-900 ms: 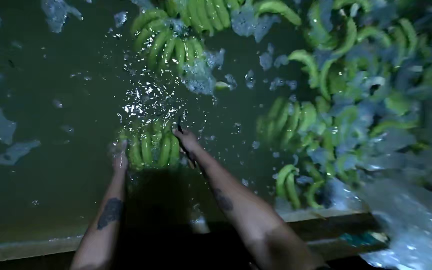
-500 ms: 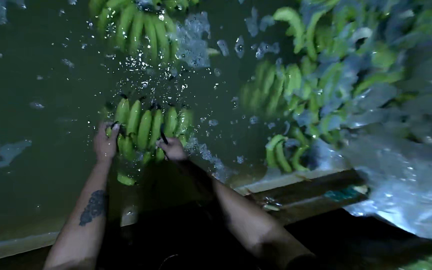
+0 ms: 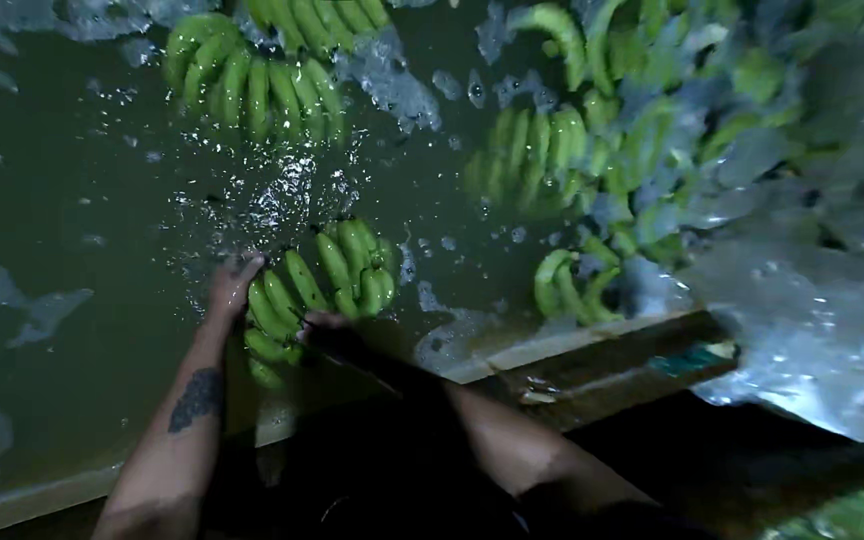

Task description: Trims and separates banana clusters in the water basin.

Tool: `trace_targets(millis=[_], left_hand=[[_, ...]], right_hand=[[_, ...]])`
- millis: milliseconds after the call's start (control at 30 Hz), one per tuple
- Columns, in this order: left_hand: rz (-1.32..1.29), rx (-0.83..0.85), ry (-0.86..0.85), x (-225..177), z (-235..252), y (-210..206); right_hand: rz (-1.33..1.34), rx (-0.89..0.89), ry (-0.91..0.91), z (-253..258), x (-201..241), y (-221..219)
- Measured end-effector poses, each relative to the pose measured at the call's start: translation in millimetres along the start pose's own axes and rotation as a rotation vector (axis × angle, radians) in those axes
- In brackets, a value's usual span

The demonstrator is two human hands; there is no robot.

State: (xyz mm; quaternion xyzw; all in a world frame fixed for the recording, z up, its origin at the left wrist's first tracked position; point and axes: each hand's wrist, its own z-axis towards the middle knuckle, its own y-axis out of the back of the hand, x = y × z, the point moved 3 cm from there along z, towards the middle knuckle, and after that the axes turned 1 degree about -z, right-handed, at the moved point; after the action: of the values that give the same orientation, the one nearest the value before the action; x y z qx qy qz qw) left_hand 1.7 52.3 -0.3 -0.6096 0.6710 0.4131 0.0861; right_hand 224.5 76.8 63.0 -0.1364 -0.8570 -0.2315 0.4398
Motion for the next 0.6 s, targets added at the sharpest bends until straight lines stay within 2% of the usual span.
trace_targets(millis=[67,133,267,333,367,433,600], left_hand=[[0.061,0.077,0.002,2.8,2.3,-8.5],[0.107,0.094,0.035,5.2,-8.3,-17.8],[0.168,0.101,0.137,8.4,-24.2,-31.2],[0.169,0.115,0.199,12.6,-24.0,-32.8],[0.165,0.128,0.234,14.9,-23.6,-31.8],[0.171,0.142,0.306,23.0,-22.5,-26.9],[0.059,0.31,0.549,43.8,-33.2,-15.2]], right_hand=[[-0.074,-0.148,0.036,2.1,9.2,13.4],[-0.137,-0.22,-0.041,17.8,14.2,35.3],[-0.073,-0.018,-0.317,59.3,-36.4,34.7],[-0.031,0.2,-0.504,67.8,-29.5,38.3],[-0.029,0.253,-0.582,69.7,-23.6,41.9],[-0.015,0.277,-0.676,69.5,-21.8,45.2],[0.074,0.335,-0.754,64.3,-27.5,43.4]])
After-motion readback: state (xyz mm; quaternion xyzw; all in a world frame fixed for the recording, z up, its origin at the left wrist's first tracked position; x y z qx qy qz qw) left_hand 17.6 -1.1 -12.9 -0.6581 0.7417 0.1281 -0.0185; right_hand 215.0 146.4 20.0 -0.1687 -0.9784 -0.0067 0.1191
